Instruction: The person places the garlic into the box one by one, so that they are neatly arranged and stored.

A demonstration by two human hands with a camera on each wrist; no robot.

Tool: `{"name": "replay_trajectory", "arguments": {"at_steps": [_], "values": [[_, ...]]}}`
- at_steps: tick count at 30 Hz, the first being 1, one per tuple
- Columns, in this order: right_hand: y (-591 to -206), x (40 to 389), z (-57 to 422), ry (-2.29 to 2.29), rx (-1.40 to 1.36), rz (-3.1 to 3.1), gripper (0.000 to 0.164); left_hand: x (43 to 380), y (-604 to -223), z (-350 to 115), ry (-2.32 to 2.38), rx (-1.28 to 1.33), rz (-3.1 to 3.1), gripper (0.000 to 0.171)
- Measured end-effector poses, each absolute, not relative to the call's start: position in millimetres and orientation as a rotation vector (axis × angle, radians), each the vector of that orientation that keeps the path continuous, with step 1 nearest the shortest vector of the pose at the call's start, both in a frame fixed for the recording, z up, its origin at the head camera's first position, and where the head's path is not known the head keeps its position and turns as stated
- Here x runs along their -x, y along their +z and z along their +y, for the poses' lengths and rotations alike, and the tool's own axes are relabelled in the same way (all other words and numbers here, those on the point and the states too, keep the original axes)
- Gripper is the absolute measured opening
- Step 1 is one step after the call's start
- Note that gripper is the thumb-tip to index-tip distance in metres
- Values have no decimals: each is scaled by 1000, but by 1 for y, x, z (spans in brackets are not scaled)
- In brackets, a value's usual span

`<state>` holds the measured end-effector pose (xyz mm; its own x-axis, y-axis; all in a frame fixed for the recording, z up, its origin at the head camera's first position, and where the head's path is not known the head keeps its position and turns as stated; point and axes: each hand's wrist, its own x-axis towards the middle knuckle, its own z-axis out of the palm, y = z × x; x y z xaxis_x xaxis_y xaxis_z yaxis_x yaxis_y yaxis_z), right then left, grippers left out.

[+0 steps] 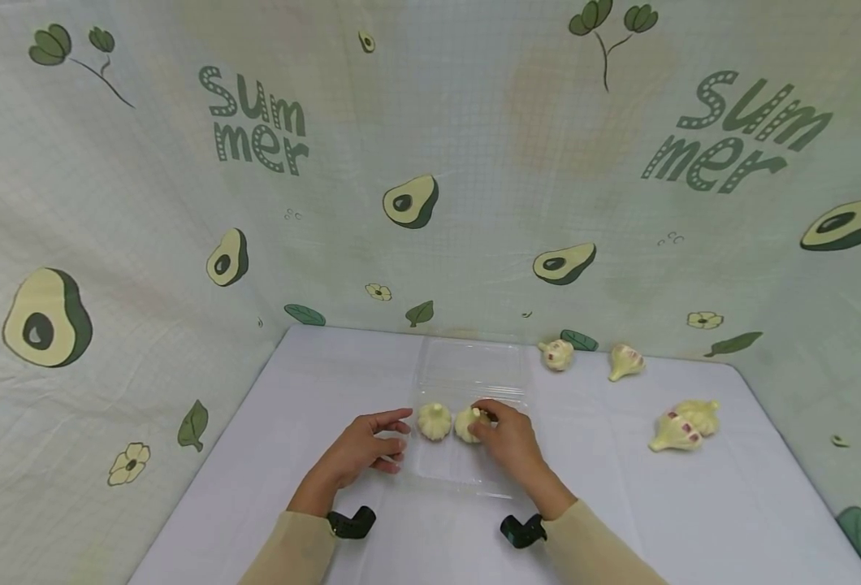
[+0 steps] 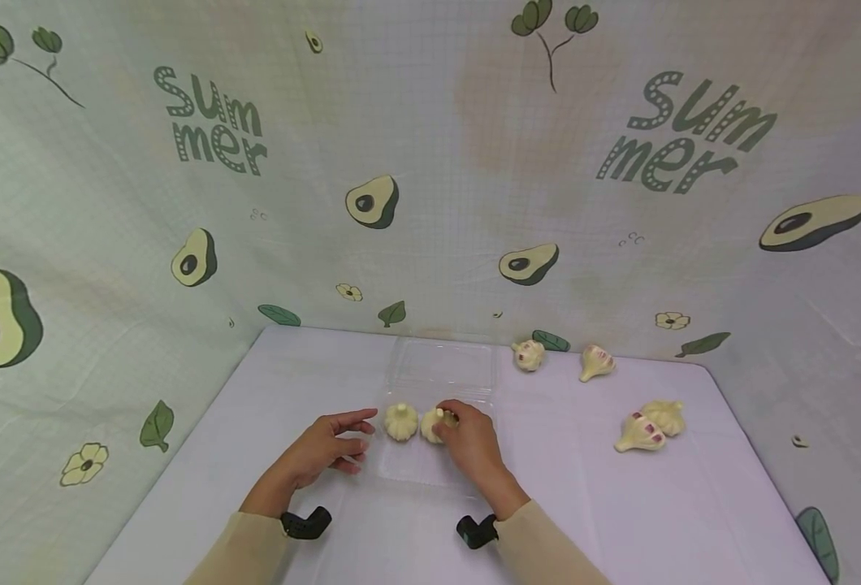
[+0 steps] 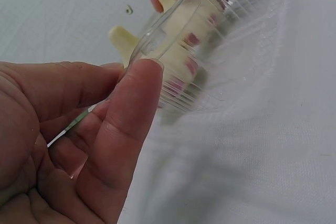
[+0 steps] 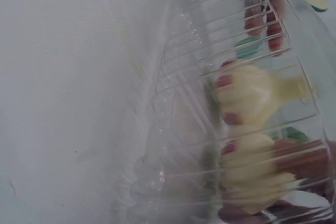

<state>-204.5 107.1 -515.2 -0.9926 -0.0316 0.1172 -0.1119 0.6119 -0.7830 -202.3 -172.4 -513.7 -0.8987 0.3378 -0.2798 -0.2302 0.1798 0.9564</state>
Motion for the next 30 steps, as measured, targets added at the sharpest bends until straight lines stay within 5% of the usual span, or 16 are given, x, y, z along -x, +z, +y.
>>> {"name": "replay_trajectory", "arguments": {"at_steps": [30], "values": [[-515, 208, 104, 1308, -186, -2750, 30, 202, -511, -172, 1767, -112, 2022, 60]]}}
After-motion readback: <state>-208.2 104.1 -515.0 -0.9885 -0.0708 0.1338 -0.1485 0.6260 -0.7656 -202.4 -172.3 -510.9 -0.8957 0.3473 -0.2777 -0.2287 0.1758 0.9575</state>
